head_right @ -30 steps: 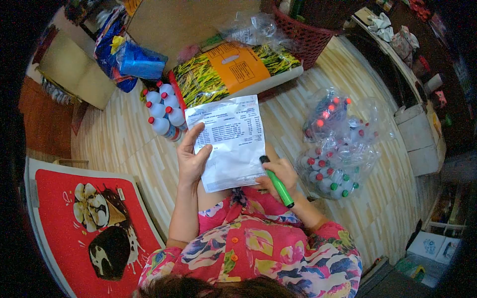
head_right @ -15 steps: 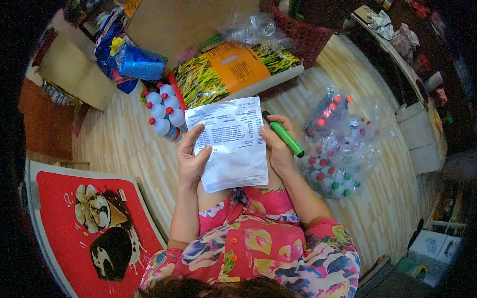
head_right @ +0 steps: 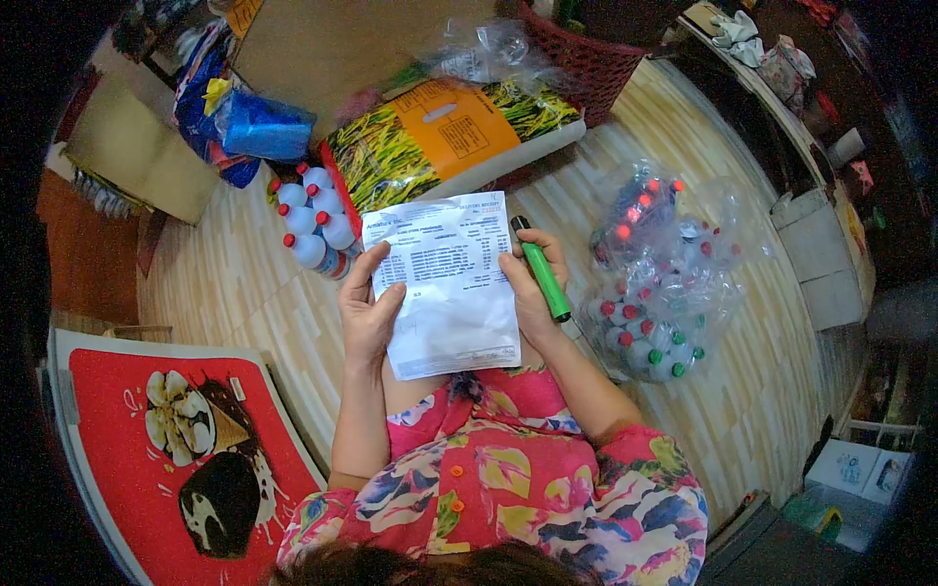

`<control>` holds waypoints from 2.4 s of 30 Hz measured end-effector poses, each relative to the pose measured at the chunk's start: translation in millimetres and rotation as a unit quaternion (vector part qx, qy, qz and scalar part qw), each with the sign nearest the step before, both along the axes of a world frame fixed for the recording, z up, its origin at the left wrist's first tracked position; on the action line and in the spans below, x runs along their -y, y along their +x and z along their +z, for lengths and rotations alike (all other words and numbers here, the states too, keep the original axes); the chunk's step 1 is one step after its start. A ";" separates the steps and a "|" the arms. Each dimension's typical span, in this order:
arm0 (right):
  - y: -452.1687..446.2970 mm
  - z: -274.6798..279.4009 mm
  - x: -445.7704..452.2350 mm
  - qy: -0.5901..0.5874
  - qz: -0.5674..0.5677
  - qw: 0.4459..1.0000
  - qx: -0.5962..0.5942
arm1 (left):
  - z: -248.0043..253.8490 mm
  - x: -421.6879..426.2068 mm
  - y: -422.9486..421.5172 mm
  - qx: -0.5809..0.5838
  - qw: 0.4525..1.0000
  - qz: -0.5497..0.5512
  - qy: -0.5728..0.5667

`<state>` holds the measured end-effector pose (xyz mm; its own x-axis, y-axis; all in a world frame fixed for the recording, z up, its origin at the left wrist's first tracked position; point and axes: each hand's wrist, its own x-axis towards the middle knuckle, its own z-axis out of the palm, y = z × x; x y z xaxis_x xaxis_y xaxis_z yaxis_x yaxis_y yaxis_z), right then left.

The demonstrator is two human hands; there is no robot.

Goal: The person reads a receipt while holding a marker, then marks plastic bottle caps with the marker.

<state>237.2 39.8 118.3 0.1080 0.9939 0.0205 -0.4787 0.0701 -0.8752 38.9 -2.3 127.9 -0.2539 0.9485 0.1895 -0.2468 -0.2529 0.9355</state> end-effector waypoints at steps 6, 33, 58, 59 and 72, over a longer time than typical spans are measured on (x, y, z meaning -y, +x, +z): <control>0.2 -3.3 -1.1 0.005 0.003 1.000 -0.002 | 6.1 0.8 -0.7 -0.076 0.997 -0.015 -0.017; -3.0 0.4 0.0 0.012 -0.010 1.000 0.023 | 2.7 0.0 -0.7 -0.022 0.999 -0.009 -0.023; -3.0 -1.0 -0.4 -0.002 -0.012 1.000 0.009 | 4.6 -0.3 -2.2 -0.067 0.998 -0.007 -0.005; -2.8 -1.6 -0.5 0.000 -0.013 1.000 0.017 | 6.3 -0.2 -0.4 -0.054 0.998 -0.007 -0.007; -3.5 -2.2 -1.5 0.007 -0.006 1.000 0.009 | 6.2 -0.4 0.3 -0.046 0.999 -0.007 -0.010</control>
<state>233.7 41.3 116.1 0.1204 0.9920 0.0374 -0.4614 0.0893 -0.8827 39.2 -1.9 134.1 -0.2235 0.9554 0.1929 -0.1622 -0.2316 0.9592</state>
